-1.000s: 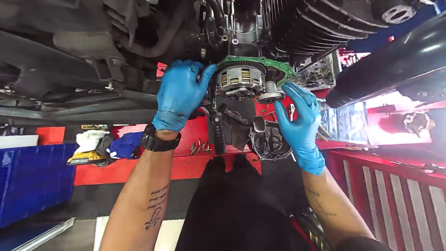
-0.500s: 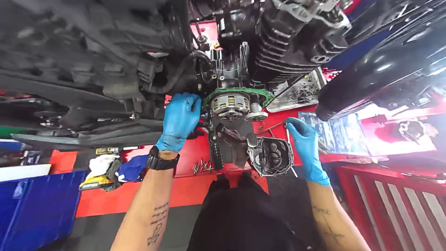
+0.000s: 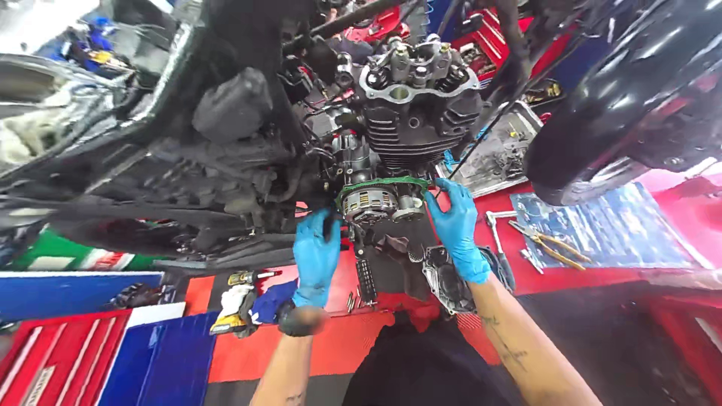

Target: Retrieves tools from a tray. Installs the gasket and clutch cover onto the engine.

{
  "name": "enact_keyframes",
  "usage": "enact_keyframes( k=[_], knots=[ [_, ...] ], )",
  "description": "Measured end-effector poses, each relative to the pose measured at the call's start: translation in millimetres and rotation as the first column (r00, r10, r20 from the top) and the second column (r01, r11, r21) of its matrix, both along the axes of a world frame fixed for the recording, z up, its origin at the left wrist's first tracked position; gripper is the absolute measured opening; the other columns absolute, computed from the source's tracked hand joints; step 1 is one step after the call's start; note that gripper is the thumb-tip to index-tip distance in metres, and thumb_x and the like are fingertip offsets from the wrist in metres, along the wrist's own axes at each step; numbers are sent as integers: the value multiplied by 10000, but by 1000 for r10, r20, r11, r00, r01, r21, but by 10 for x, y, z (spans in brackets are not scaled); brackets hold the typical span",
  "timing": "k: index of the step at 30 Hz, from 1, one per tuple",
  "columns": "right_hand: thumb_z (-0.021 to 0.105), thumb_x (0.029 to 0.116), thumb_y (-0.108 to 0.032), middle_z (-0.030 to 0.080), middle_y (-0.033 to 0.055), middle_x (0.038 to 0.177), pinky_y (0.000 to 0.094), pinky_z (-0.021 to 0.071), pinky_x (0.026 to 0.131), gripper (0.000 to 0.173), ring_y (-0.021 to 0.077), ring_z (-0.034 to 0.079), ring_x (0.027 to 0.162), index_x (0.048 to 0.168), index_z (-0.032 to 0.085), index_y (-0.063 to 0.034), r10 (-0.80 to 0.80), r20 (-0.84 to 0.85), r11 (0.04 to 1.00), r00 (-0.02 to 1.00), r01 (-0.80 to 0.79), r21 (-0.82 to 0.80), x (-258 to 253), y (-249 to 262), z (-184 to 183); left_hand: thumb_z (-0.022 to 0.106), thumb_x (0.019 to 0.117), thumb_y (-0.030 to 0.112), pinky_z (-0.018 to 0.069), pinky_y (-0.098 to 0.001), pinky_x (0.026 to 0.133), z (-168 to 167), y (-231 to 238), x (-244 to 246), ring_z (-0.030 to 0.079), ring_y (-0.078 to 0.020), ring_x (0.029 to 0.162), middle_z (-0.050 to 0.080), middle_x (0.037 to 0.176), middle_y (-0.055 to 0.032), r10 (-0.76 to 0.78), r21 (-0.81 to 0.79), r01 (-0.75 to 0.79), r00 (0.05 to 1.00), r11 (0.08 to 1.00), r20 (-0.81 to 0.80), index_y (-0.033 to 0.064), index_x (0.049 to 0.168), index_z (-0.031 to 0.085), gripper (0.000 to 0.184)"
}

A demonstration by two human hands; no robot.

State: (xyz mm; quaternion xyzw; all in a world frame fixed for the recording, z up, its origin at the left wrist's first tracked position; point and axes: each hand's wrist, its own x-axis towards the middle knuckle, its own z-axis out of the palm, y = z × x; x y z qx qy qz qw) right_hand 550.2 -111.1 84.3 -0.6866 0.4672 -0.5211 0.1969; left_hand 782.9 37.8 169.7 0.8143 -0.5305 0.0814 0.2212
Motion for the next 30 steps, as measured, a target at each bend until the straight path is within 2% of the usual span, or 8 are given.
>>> enact_keyframes(
  k=[5, 8, 12, 16, 18, 21, 27, 30],
  knots=[
    [739, 912, -315, 716, 202, 1101, 496, 559, 916, 462, 340, 698, 1023, 1200, 673, 40, 1, -71, 1000, 997, -1, 7, 111, -65, 103, 671, 950, 208, 600, -456, 880, -372, 403, -363, 725, -244, 946, 741, 1039, -130, 105, -97, -123, 979, 988, -174, 26, 1157, 734, 283],
    [739, 908, -288, 722, 199, 1022, 515, 569, 841, 405, 347, 710, 940, 1134, 687, 44, -29, -111, 999, 993, 31, 11, 149, -82, 153, 702, 927, 206, 605, -424, 831, -544, 427, -416, 719, -212, 882, 740, 1021, -108, 168, -100, -202, 947, 974, -275, 41, 1150, 740, 280],
    [740, 908, -265, 718, 201, 983, 531, 571, 798, 358, 341, 712, 894, 1094, 685, 36, -6, -141, 999, 990, 12, 37, 154, -79, 191, 707, 911, 201, 602, -437, 856, -549, 341, -461, 725, -227, 919, 742, 1045, -114, 196, -148, -250, 932, 957, -304, 42, 1179, 735, 313],
    [743, 896, -221, 719, 196, 964, 540, 579, 787, 343, 333, 717, 869, 1109, 683, 41, -17, -136, 999, 991, 21, 27, 170, -50, 252, 712, 899, 181, 569, -462, 974, -383, 171, -463, 696, -292, 1112, 693, 1261, -159, 153, -214, -210, 955, 954, -253, 26, 1306, 671, 438],
    [748, 885, -206, 724, 184, 947, 557, 582, 769, 328, 331, 722, 848, 1105, 689, 31, -46, -151, 999, 987, 49, 17, 193, -40, 248, 687, 914, 178, 509, -479, 1059, -249, 59, -405, 619, -344, 1257, 639, 1367, -178, 141, -121, -165, 973, 979, -182, 23, 1366, 633, 481],
    [758, 872, -203, 731, 175, 942, 575, 582, 759, 329, 337, 728, 844, 1100, 698, 25, -78, -192, 996, 978, 85, 25, 199, -20, 260, 621, 960, 230, 471, -508, 1070, -72, -113, -315, 537, -351, 1347, 616, 1401, -151, 162, 132, -151, 984, 980, -75, 76, 1402, 615, 467],
    [754, 874, -212, 726, 198, 957, 603, 561, 806, 324, 374, 718, 896, 1093, 707, 22, -30, -204, 996, 979, 47, 79, 150, -14, 306, 579, 940, 121, 410, -548, 1116, 303, -226, -312, 522, -389, 1353, 578, 1426, -216, 204, 473, -138, 975, 870, -91, -3, 1427, 543, 504],
    [745, 892, -204, 733, 195, 957, 613, 558, 817, 299, 377, 721, 901, 1090, 709, 16, 51, -197, 993, 979, -28, 118, 68, -59, 359, 604, 939, 89, 443, -516, 1099, 235, -304, -275, 533, -374, 1333, 593, 1394, -202, 271, 442, -197, 956, 875, -109, 34, 1394, 581, 459]
  ],
)
